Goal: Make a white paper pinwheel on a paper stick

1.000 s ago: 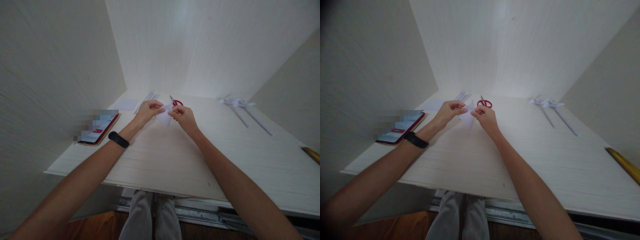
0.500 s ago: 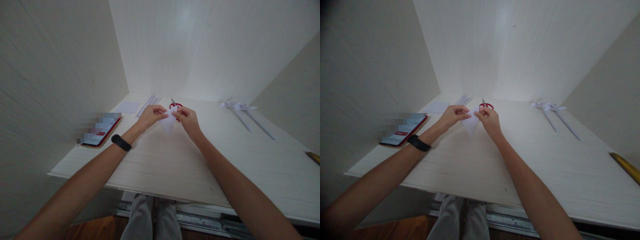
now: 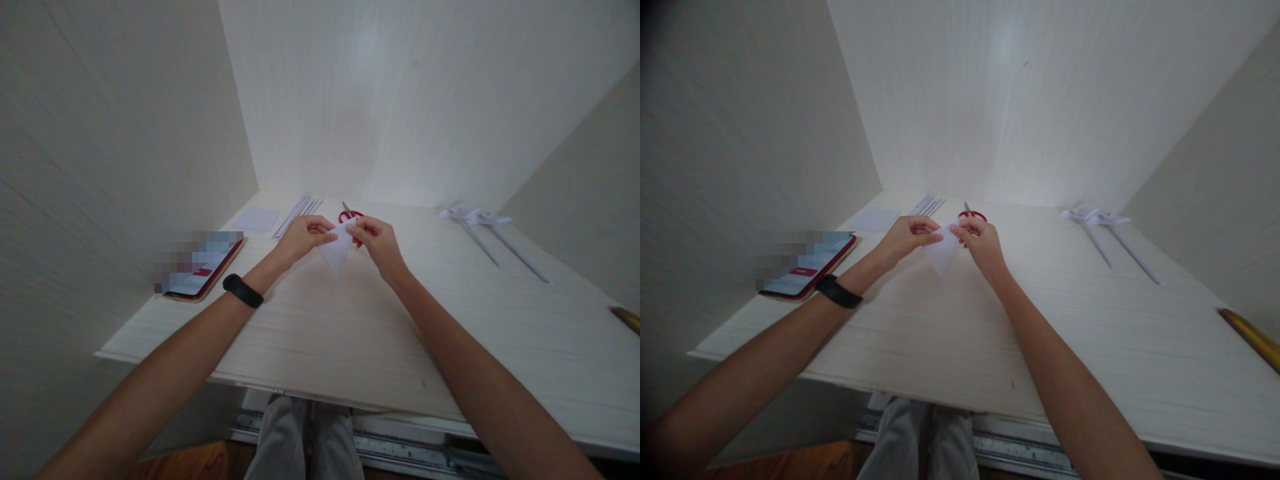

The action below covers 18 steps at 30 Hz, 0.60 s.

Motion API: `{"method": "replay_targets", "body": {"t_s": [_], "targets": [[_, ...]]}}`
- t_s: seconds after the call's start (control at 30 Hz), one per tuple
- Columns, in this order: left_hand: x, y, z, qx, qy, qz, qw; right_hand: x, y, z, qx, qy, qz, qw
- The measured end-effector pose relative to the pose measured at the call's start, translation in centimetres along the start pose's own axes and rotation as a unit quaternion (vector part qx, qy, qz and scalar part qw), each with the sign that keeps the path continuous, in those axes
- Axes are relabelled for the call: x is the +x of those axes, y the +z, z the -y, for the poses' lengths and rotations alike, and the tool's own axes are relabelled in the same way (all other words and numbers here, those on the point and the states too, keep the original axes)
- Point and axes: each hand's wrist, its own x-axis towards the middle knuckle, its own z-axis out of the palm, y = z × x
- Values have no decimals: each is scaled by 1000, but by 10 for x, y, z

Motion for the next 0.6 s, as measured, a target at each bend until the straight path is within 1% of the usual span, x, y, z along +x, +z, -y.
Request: {"method": "replay_targets", "body": {"t_s": [0.2, 0.4, 0.6], "targets": [[1, 1, 3, 13, -14, 16, 1000, 0, -1, 0, 1, 3, -28, 1000], [0, 1, 2, 33, -25, 33, 999, -1, -1, 1, -4, 1, -32, 999], [2, -1, 4, 47, -32, 35, 998, -2, -1, 3, -3, 2, -40, 999]]}}
